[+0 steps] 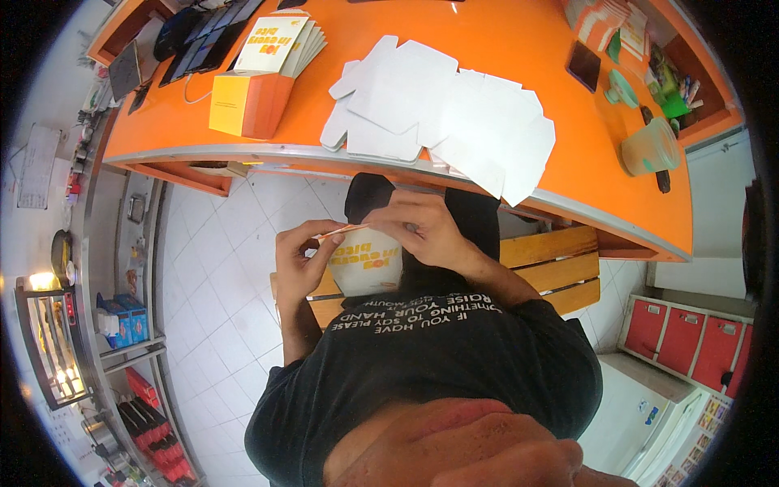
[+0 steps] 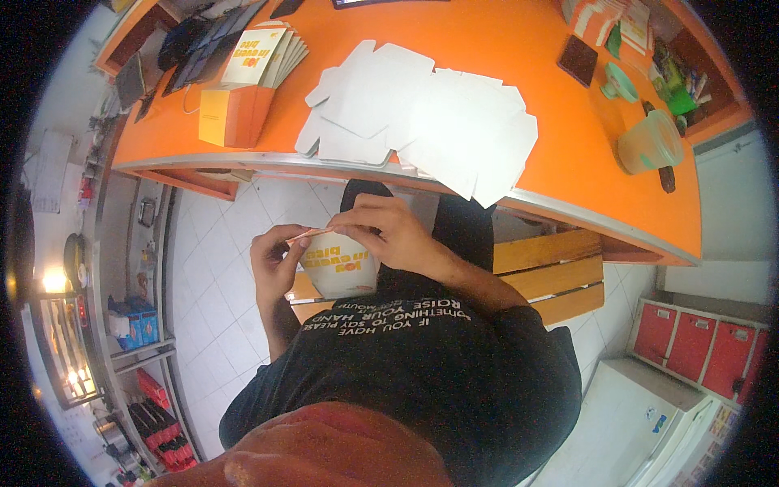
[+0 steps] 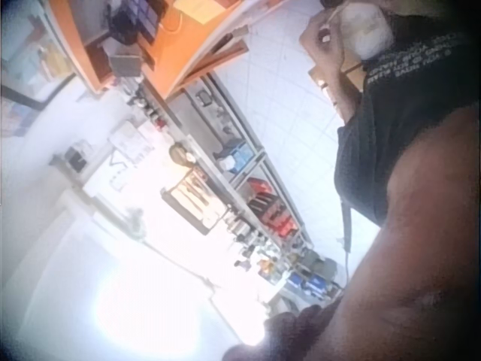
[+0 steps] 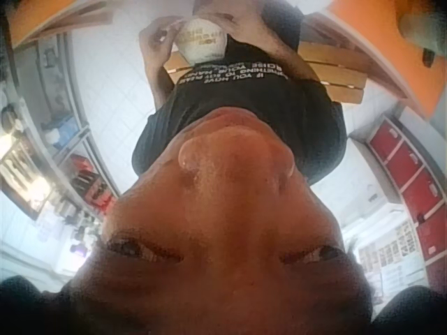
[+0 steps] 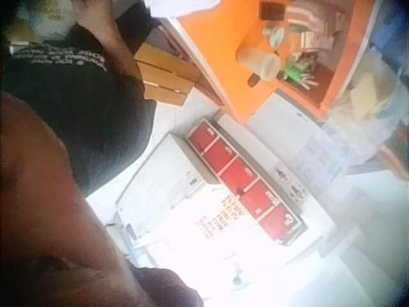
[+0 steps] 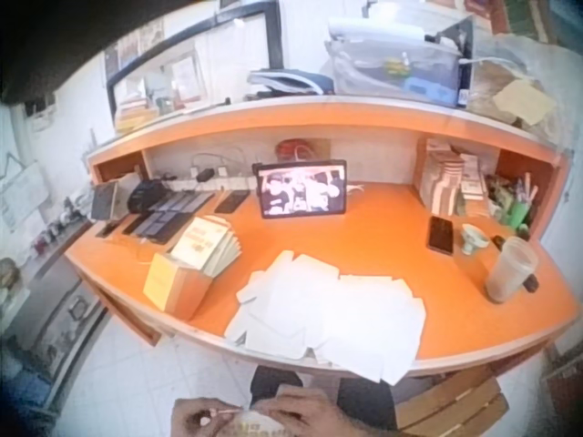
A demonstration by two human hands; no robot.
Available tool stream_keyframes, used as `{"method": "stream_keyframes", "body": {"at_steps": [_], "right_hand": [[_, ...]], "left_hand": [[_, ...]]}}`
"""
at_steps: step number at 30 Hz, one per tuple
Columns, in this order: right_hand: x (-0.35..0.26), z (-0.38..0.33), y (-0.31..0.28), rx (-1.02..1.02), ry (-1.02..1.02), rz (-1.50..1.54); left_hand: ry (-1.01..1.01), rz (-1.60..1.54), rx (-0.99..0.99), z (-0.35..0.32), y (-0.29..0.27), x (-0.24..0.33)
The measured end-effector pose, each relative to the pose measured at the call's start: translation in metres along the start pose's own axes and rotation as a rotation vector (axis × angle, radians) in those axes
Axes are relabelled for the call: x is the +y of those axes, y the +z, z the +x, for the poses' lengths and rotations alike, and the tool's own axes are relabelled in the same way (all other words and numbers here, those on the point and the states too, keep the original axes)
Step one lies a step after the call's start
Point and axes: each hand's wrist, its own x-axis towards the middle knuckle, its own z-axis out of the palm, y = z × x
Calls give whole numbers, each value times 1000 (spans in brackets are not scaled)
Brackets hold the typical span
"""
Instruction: The person folds and assembles small cardboard boxes at a counter. They repeatedly pick up flat pieces, fold the sides, and tuck flaps to form the box shape, then place the finished boxes on the counter.
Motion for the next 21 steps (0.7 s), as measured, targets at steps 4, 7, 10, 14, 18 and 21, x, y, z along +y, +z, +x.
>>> {"method": "stream_keyframes", "body": {"at_steps": [4,7,10,14,18,21], "right_hand": [[-17,8,4,26,101,183],[-21,7,-1,33,248,220],[-8,-3,9,309,96,222],[-8,0,15,228,-28,235],[-20,8,6,74,209,208],[-15,5,16,360,21,169]], "left_hand": [[212,65,203,0,2,-9],[207,-44,422,7,21,-1],[185,-67,328,9,19,2],[187,95,286,-7,2,-31],[161,-5,411,-8,2,-41],[350,-75,457,-3,22,-38]]}}
